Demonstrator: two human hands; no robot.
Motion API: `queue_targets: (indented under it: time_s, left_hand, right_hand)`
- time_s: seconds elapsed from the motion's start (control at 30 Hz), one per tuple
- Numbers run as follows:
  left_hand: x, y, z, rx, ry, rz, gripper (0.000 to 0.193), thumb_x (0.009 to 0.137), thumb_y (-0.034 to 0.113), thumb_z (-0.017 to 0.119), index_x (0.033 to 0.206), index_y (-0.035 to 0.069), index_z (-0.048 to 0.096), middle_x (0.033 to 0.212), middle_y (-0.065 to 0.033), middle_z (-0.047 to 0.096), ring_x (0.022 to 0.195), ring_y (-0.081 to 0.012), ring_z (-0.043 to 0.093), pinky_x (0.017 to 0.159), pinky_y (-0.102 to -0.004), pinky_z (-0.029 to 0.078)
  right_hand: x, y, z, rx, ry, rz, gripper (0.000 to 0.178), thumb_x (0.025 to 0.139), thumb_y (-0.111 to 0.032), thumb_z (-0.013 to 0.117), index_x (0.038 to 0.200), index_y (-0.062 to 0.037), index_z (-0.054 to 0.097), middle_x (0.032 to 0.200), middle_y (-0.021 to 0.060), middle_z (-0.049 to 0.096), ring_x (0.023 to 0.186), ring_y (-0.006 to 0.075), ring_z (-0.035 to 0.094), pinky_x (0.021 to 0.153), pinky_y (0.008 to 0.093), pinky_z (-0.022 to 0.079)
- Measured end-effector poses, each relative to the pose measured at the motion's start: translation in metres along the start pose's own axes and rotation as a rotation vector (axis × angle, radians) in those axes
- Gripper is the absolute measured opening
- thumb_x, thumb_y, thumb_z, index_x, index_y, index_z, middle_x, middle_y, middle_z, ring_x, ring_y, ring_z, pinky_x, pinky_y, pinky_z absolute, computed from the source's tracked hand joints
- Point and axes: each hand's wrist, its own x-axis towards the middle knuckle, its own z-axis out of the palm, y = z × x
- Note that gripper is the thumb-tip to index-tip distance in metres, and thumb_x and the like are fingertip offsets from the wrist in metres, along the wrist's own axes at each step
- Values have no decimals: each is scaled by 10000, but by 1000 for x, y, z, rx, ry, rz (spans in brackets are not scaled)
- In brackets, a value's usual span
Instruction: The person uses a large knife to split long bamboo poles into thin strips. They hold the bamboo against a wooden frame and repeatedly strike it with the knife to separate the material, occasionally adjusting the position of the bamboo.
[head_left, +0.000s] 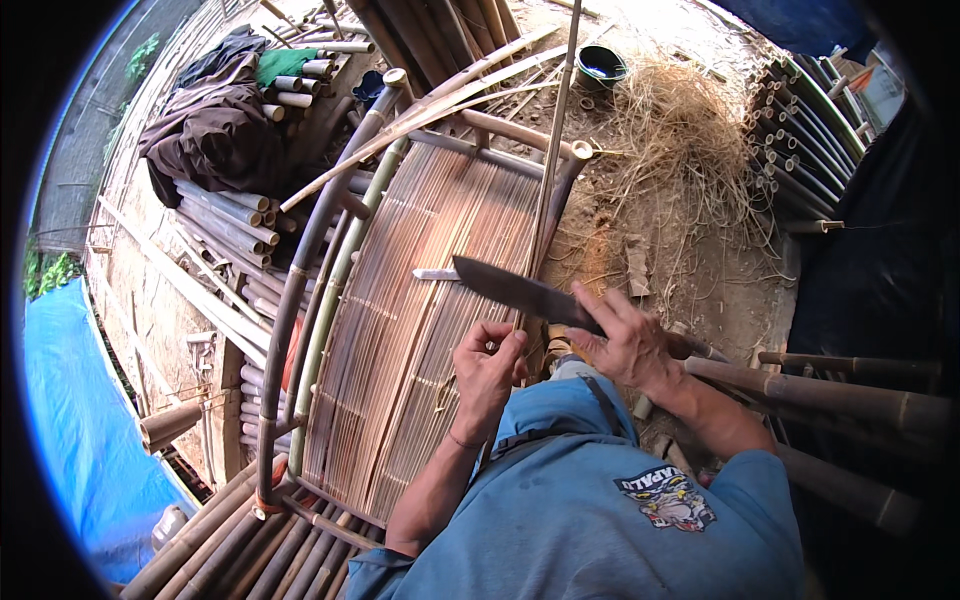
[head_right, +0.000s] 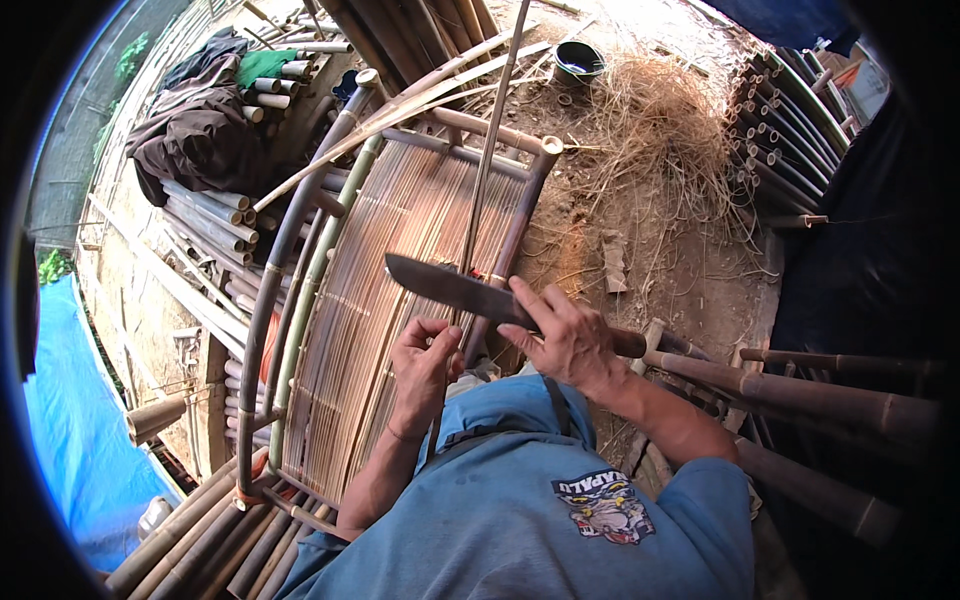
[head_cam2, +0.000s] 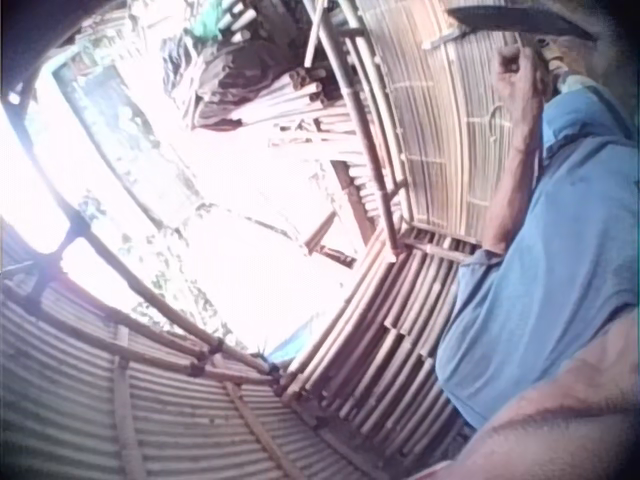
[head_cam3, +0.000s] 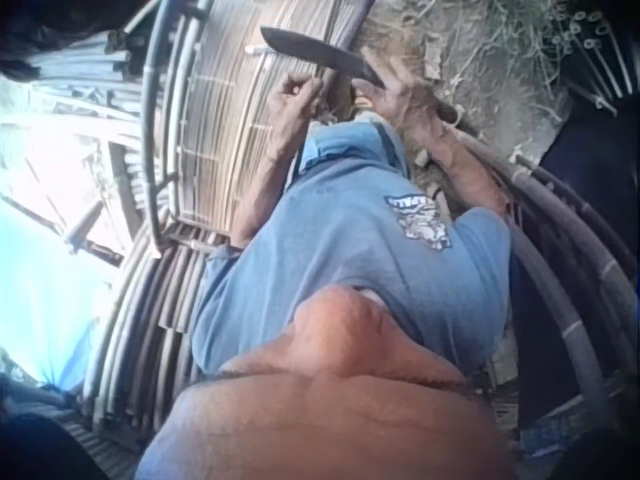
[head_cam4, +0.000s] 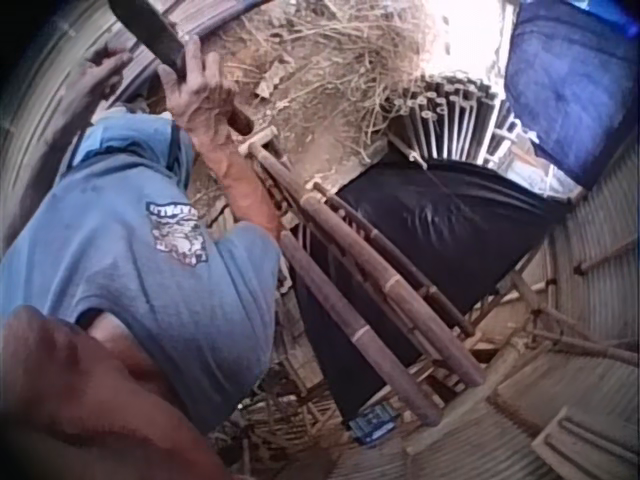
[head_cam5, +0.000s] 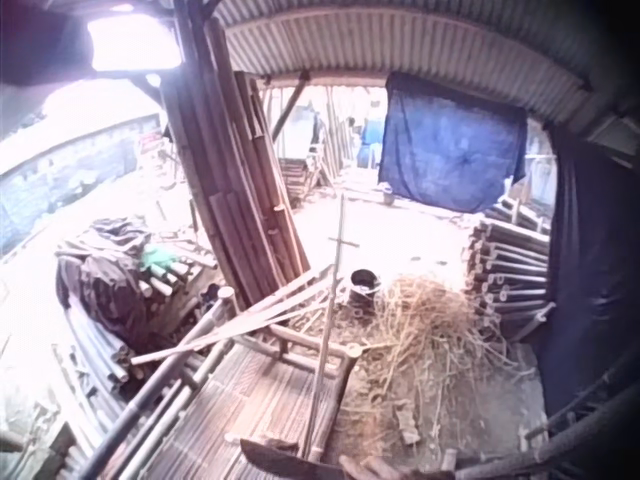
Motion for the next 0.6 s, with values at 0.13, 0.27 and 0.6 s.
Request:
queue_targets:
  time_s: [0.13,0.27,0.6]
  left_hand:
    - [3,-3,2,22,18,21,143,885,121,666,918,29,562,706,-7,575,505,-52,525,437,-185,403]
    - [1,-5,4,84,-3,63,146,885,116,661,938,13,571,691,-13,576,509,-48,521,437,-186,399]
    - [-9,-9,8,122,8,31,137,875,93,670,879,-12,582,635,-10,581,507,-50,517,440,-197,405]
  right_hand:
    - [-11,-3,19,-17,2,-55,592,870,-502,600,1294,-90,556,783,109,515,590,280,614,510,400,512]
    - [-9,-1,19,-49,0,-7,585,896,-513,557,1303,-93,544,806,125,526,618,298,600,539,406,502]
    - [-3,-2,7,11,0,-45,547,890,-508,575,1250,-96,576,794,115,574,609,293,634,513,395,524]
